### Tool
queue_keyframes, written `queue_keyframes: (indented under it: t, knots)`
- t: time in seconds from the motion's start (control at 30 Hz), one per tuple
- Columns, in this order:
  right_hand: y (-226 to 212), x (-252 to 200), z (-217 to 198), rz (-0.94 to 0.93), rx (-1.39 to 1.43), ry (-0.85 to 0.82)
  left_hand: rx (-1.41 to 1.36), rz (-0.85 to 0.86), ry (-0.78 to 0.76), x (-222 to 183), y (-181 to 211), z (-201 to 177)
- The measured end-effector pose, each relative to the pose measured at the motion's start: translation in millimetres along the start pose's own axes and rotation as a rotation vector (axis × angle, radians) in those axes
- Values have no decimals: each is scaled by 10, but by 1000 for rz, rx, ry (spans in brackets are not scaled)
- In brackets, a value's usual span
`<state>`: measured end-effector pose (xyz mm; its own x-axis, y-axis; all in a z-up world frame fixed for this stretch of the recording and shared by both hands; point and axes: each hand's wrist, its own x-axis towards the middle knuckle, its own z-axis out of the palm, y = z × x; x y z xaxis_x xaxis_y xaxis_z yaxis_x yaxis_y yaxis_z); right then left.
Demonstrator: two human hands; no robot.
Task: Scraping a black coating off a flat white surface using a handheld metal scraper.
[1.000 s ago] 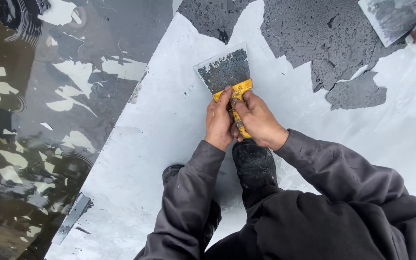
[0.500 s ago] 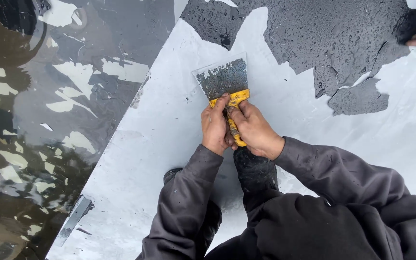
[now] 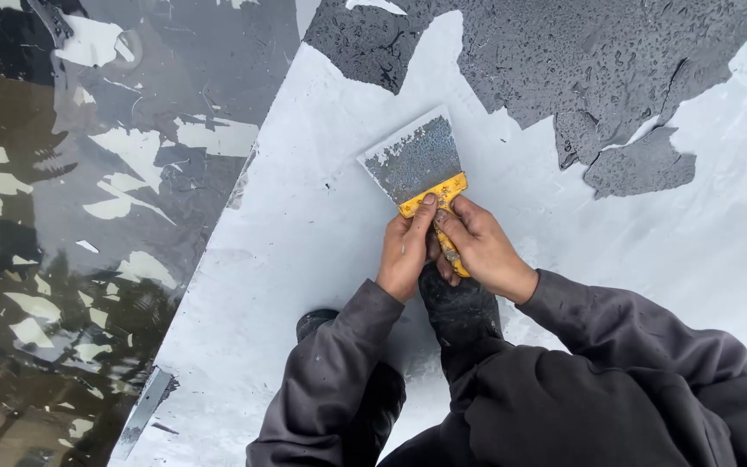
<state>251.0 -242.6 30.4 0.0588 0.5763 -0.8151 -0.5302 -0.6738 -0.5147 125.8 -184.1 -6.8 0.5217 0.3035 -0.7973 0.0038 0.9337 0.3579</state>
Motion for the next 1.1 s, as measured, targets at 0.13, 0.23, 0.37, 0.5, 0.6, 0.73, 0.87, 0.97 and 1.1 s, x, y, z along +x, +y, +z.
queue_keyframes:
  t: [0.13,0.23,0.37,0.5,0.6,0.73,0.87,0.97,1.1]
  knots:
    - [214,-344,-208,54,54,135,73,-79,-87,-84,-180,203]
    - [394,-201,-364,-62,169,134,78,50,-20,184,-643,150]
    - [292,13,-440,-103,188,147,64,22,91,360,-395,401]
    - [-37,153,-538,-94,171,153,23,123,99,487,-175,637]
    - [-563,407,-671,-176,100,98,-6,144,117,831,162,856]
    - [-1173,209,-700,-241,-159,8,-43,324,-28,985,314,991]
    - [-762,-215,-562,-76,-394,-8,-52,70,-68,152,94,737]
    - [51,-519,-586,-81,-185,13,53,-136,-4,-44,-438,477]
    - [654,-589,-573,-23,204,203,50,-85,-32,78,-857,446]
